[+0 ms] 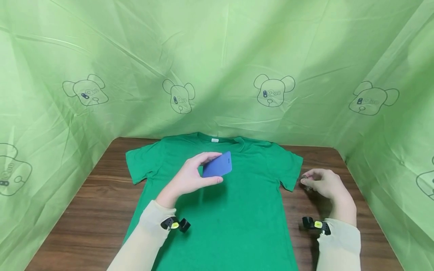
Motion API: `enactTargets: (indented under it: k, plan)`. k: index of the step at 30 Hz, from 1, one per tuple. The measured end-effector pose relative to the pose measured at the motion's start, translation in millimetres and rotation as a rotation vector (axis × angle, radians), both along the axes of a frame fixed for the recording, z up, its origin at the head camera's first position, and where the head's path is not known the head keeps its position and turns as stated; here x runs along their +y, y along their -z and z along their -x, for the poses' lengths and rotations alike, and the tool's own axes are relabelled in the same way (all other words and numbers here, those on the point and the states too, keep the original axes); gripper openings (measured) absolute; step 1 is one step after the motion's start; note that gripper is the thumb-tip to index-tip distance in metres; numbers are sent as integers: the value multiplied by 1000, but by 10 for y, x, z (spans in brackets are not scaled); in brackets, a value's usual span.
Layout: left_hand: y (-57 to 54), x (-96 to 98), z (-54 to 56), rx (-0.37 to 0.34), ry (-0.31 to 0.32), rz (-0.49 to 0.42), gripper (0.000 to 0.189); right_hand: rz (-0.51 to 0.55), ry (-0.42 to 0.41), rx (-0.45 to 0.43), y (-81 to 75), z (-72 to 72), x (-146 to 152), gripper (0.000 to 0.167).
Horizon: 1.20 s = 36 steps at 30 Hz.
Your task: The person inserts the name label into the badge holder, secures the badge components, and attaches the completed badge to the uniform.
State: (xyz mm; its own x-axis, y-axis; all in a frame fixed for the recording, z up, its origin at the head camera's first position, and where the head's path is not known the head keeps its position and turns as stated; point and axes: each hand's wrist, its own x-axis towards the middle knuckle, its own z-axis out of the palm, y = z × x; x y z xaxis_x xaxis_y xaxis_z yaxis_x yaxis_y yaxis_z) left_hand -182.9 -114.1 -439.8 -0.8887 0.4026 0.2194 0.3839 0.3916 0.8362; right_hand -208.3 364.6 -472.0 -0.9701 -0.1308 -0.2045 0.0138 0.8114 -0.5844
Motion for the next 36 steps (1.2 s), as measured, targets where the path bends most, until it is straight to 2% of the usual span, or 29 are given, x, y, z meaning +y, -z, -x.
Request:
enactTargets:
  k: [3,8,11,15,18,23,27,29,32,36]
  plan:
    - [-7,-3,-2,-6,-5,-4,72,30,23,47,-86,-6,-81,43]
    - [-5,-6,-7,-8,-10,-5,72,48,29,179,-240,-20,-297,43]
    - [-5,-2,-7,-4,-12,-1,72,79,41,221,-334,-48,-450,43]
    - [-10,8,-11,1,-12,11,73,194,62,237,-414,-58,-671,41]
    - [-11,20,-19,4,-7,18,73,303,72,256,-417,-40,-844,39]
    - [5,52,-28,3,2,26,73,496,113,252,-391,-27,-1139,36]
    - [34,96,-35,6,0,35,73,696,160,217,-376,-38,-1388,35]
    - [47,123,-41,9,-6,39,73,759,162,197,-367,-48,-1502,35]
    - [64,166,-46,24,-21,44,75,798,137,158,-360,-65,-1629,35]
    - [74,209,-54,41,-53,56,77,781,86,125,-365,-91,-1720,38]
